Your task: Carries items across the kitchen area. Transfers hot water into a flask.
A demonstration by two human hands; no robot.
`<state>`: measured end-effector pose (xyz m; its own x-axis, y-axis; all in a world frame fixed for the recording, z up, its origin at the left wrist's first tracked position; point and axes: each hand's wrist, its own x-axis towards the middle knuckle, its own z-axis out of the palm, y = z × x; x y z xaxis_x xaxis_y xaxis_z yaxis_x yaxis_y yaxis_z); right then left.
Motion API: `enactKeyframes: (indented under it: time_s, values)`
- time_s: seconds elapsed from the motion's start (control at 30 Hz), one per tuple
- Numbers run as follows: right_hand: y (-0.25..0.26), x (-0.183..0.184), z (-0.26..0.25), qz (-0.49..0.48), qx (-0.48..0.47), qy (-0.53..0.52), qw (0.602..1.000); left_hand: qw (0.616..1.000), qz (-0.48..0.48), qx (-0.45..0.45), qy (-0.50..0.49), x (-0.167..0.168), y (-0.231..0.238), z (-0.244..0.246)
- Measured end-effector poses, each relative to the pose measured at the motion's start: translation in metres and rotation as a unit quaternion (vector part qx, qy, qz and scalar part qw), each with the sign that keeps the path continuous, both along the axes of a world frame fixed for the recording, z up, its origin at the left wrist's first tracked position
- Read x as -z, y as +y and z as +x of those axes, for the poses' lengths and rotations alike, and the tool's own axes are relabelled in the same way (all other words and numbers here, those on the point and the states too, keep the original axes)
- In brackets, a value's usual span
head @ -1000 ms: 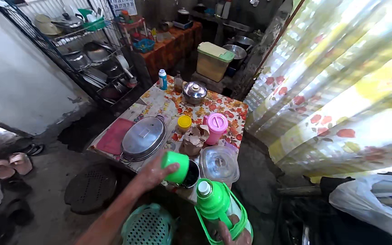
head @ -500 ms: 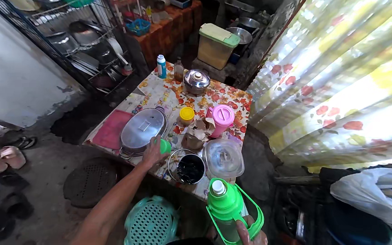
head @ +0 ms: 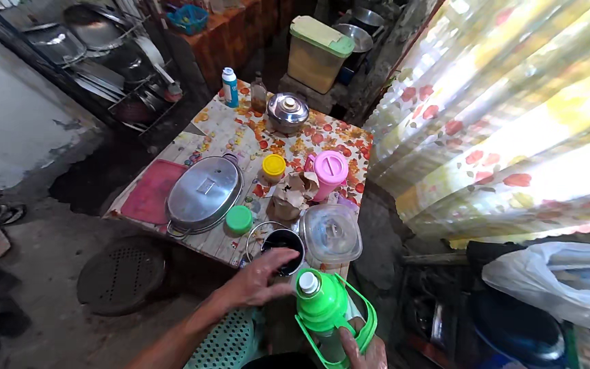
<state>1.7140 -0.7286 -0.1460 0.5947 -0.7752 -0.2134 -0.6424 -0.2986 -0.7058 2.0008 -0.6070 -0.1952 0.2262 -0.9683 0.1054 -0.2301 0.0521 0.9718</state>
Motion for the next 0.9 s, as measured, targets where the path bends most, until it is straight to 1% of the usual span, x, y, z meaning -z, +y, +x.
enactKeyframes:
  time_s: [0.03,0.07,0.1,0.17,0.27,0.4,0.47,0.53,0.6,0.67,0.73,0.8,0.9]
  values:
    - [-0.001,0.000,0.003,0.002,-0.010,-0.001,1.000,0.999,-0.002,0.054,-0.004,-0.004,-0.005,-0.003]
    - [-0.002,-0.001,0.005,0.005,-0.017,-0.003,1.000,0.996,-0.008,0.087,-0.022,-0.007,-0.010,-0.005]
    - [-0.003,-0.002,0.007,0.007,-0.023,-0.004,1.000,0.993,-0.016,0.101,-0.061,-0.007,-0.014,-0.006]
    - [-0.005,-0.004,0.010,0.002,-0.030,-0.001,1.000,0.985,-0.022,0.109,-0.133,-0.009,-0.020,-0.004]
    - [-0.009,-0.007,0.012,-0.013,-0.042,0.003,0.999,0.980,-0.020,0.124,-0.155,-0.011,-0.022,0.004]
    - [-0.017,-0.012,0.018,-0.016,-0.053,0.027,0.998,0.979,-0.043,0.094,-0.176,-0.010,-0.025,0.002]
    - [-0.019,-0.018,0.023,-0.014,-0.059,0.047,0.997,0.984,-0.041,0.055,-0.165,-0.007,-0.027,-0.001]
    - [-0.022,-0.024,0.031,-0.017,-0.062,0.069,0.996,0.989,0.004,-0.032,-0.146,-0.011,-0.023,0.001]
    - [-0.025,-0.028,0.039,-0.033,-0.066,0.090,0.993,0.985,0.059,-0.135,-0.087,-0.017,-0.012,0.015]
    - [-0.032,-0.030,0.047,-0.049,-0.078,0.116,0.989,0.968,0.091,-0.229,-0.037,-0.012,0.008,0.032]
    - [-0.037,-0.033,0.056,-0.054,-0.096,0.151,0.982,0.948,0.138,-0.285,-0.039,0.004,0.035,0.043]
    - [-0.042,-0.037,0.066,-0.054,-0.114,0.193,0.973,0.927,0.196,-0.317,-0.050,0.024,0.064,0.046]
    - [-0.047,-0.042,0.081,-0.054,-0.134,0.260,0.955,0.891,0.292,-0.342,-0.065,0.050,0.108,0.034]
